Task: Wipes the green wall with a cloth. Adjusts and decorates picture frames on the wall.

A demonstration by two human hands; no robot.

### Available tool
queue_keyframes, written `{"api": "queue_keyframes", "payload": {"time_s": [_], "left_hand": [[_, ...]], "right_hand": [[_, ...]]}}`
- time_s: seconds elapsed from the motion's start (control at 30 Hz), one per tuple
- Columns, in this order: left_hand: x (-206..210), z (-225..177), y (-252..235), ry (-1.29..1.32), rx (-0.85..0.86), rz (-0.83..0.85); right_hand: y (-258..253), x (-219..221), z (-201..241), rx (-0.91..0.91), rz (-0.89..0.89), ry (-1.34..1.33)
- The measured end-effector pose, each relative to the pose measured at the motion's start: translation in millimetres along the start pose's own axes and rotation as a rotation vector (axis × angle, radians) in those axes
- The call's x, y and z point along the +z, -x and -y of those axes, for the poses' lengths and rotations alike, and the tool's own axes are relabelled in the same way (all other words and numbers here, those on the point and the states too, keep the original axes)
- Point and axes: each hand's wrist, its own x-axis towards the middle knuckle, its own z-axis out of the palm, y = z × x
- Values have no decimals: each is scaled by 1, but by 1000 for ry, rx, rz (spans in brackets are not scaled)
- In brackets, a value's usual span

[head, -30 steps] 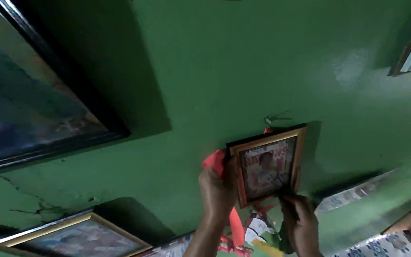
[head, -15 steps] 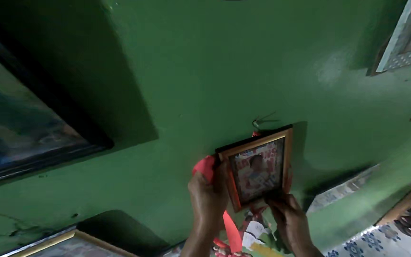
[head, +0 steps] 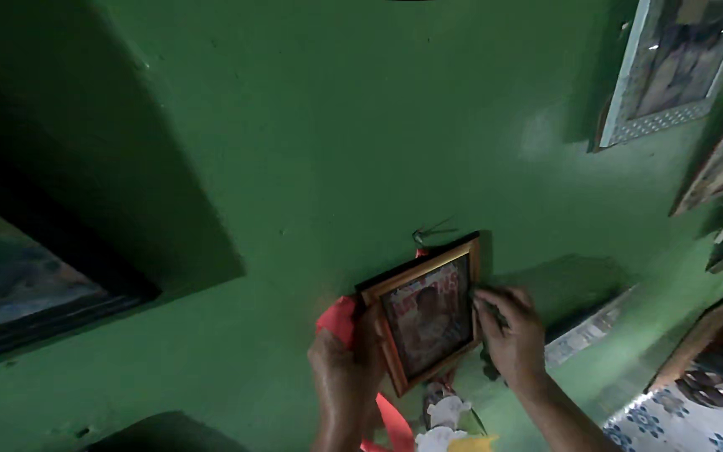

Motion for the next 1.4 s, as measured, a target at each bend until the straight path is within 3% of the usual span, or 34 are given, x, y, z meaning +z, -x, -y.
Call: {"api": "queue_keyframes", "payload": {"time_s": [0.2,0.37,0.43,0.57,0.73,0.97,1.13,1.3,1.4], "left_hand": [[1,-1,1,47,-26,-13],[1,-3,-1,61,-50,-10],[2,-1,-2,67,-30,-24],[3,-2,-3,-11,-28,-43],[5,0,-2,41,-31,-32],[5,-2,-1,48,-26,-27],[5,0,-1,73,3,-37],[3,0,-4,54,-1,-26],[4,1,-2,61,-18,-18]], "right_hand": [[-55,6,36,-154,-104,-112],[-8,49,66,-212,-140,-204],[13,58,77,-244,-68,-257],[20,59,68,-331,-26,-247],[-2,42,30,-194,-131,-94],[73,26,2,12,47,-30],[99,34,29,-18,240,-199],[53,55,47,-247,69,-274],[9,51,64,-286,-19,-240]]}}
